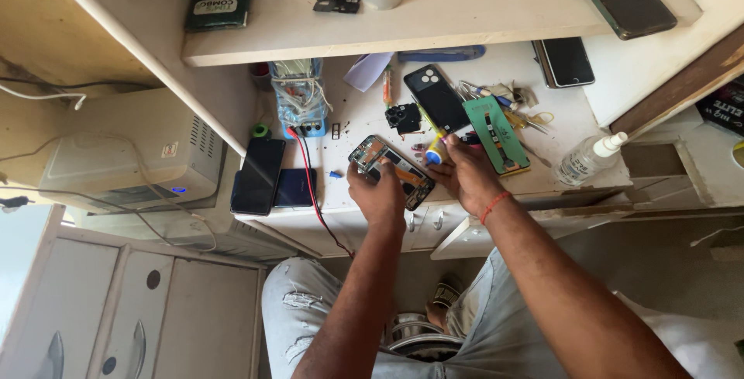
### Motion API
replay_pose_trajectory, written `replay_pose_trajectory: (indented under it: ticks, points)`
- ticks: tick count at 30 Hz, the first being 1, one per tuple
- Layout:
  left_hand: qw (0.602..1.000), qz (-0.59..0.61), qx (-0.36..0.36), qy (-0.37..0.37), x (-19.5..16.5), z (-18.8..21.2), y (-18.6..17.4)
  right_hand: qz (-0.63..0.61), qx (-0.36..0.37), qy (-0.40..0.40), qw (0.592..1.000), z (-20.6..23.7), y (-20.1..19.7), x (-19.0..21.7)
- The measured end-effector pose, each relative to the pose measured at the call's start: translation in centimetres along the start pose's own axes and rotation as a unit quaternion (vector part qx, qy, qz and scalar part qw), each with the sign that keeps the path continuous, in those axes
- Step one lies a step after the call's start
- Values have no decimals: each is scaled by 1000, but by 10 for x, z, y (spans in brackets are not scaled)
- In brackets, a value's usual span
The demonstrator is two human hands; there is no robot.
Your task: The person works at a repair bench on a disassembled smartphone. They handle the phone frame and internal components, apply adhesive from a small yellow bottle onto the phone body, then press and align the screen assembly onto the frame with both hands.
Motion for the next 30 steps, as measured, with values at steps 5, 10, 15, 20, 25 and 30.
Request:
replay_pose_trajectory:
  ticks: [5, 10, 15, 20, 25, 30]
  points:
    - [994, 98, 40, -40, 1, -18, 4, 28, 5, 12, 1000, -9, 4, 3]
    - [988, 133, 48, -66, 8, -30, 5, 5, 43, 58, 997, -10, 3, 4]
    - [988, 121, 63, -73, 11, -29, 10, 54, 45, 79, 994, -12, 7, 3]
    - [980, 163, 87, -77, 14, -31, 9, 123, -23, 54, 991, -15, 9, 0]
    - [976, 177, 96, -81, 19, -34, 12, 172, -50, 74, 981, -19, 7, 2]
    - [970, 199, 105, -88, 18, -36, 10, 162, -24, 84, 983, -23, 3, 4]
Point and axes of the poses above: each hand's wrist, its own z-axis away from the middle knuckle, its own y-axis out of the palm, x = y × z, the point moved 1 cm from there along -z, towards the middle knuckle, and after that the axes turned 10 degrees about -y, right-handed, at the moved point
